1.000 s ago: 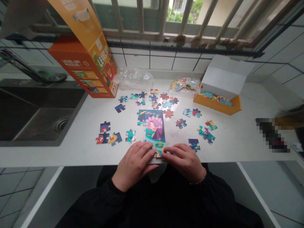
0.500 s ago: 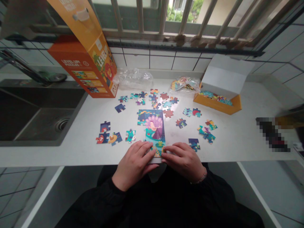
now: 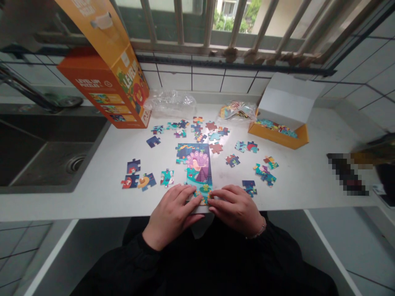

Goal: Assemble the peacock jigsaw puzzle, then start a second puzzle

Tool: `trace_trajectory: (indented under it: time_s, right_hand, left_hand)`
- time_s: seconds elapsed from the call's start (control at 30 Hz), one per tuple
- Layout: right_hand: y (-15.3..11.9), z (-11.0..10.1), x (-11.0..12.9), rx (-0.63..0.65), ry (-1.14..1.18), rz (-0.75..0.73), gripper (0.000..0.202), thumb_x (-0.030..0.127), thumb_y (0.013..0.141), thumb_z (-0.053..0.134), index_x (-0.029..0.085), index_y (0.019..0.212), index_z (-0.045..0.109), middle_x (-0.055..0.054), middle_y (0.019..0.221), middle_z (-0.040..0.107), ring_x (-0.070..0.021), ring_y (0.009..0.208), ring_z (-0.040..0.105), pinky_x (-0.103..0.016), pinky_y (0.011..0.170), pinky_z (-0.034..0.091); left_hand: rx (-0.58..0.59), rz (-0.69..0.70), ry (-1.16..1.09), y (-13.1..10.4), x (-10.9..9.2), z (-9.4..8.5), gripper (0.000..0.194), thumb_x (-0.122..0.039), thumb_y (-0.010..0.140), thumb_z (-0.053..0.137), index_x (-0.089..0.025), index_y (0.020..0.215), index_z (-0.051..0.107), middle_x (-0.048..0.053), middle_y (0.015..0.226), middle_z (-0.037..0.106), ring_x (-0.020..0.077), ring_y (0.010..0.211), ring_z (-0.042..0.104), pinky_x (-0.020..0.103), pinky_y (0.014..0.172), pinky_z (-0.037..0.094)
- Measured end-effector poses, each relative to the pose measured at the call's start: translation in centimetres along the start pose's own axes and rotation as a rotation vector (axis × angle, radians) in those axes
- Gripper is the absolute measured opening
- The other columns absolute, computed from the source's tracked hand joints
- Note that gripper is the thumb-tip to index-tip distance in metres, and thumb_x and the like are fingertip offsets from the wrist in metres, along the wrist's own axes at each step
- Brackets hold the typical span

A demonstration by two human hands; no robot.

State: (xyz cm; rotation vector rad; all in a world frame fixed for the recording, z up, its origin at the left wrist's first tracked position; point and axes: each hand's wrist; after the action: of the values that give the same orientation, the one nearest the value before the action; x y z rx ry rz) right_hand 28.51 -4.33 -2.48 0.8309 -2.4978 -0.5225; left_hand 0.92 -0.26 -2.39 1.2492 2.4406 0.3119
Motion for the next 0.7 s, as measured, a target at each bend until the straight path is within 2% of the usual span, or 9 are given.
trace_trajectory:
  time_s: [0.23,0.37,0.47,0.53,0.6,0.7]
  right_hand:
    - [0.2,0.1,0.0,-0.025,0.028,0.010,0.025,0.030,0.101,0.076,0.026,0.126,0.072,-0.007,0.120,0.081,-0.0233,0.099,0.071,-0.042,0.089,0.059]
    - [0.0,-0.4,0.1,-0.161,0.064,0.082,0.024,0.021,0.102,0.073,0.026,0.125,0.073,-0.007,0.113,0.082,-0.0233,0.098,0.073,-0.041,0.088,0.060]
    - [-0.9,-1.8,-1.4,-0.384,-0.066,0.277,0.020,0.021,0.103,0.071,0.027,0.121,0.074,-0.007,0.103,0.081,-0.0245,0.092,0.074,-0.042,0.086,0.059]
    - [-1.7,-3.1,-3.6,-0.499,-0.243,0.497,0.015,0.031,0.104,0.071,0.026,0.117,0.075,-0.010,0.105,0.080,-0.0276,0.095,0.073,-0.044,0.090,0.057]
    - [-2.6,-4.5,-6.4,-0.482,-0.377,0.711,0.025,0.042,0.104,0.068,0.022,0.118,0.075,-0.013,0.111,0.080,-0.0313,0.102,0.071,-0.047,0.095,0.055]
    - [-3.7,-6.0,-10.4,-0.413,-0.467,0.922,0.044,0.052,0.101,0.064,0.017,0.125,0.075,-0.017,0.115,0.079,-0.0344,0.106,0.067,-0.049,0.097,0.051]
  left_hand:
    - [0.015,0.003,0.016,-0.1,0.1,0.1,0.047,-0.044,0.101,0.075,-0.023,0.142,0.066,0.015,0.143,0.068,0.0353,0.131,0.063,0.058,0.113,0.053]
    - [0.024,-0.007,0.010,0.0,0.0,0.0,0.049,-0.044,0.101,0.075,-0.023,0.143,0.064,0.014,0.144,0.069,0.0343,0.131,0.064,0.057,0.113,0.054]
    - [0.006,-0.008,0.017,0.0,0.0,-0.1,0.048,-0.046,0.101,0.075,-0.021,0.141,0.065,0.015,0.143,0.070,0.0342,0.129,0.065,0.057,0.114,0.054]
    - [-0.013,-0.004,0.021,0.0,0.0,-0.1,0.049,-0.047,0.102,0.074,-0.019,0.141,0.064,0.016,0.142,0.071,0.0343,0.129,0.066,0.057,0.114,0.054]
    - [-0.025,-0.002,0.018,-0.1,0.0,-0.1,0.048,-0.048,0.102,0.074,-0.019,0.139,0.065,0.016,0.142,0.071,0.0345,0.130,0.066,0.058,0.115,0.055]
    - [-0.042,0.001,0.003,-0.1,0.1,0.0,0.046,-0.047,0.101,0.075,-0.021,0.138,0.067,0.016,0.142,0.072,0.0344,0.129,0.068,0.059,0.115,0.055]
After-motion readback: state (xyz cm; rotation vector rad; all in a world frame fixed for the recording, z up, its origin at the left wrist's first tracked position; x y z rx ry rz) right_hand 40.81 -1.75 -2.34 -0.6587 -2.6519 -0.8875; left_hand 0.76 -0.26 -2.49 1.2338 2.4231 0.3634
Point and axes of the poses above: each hand's wrist, its own y-axis towards the middle knuckle, its own z-axis out of the palm, x = y × z
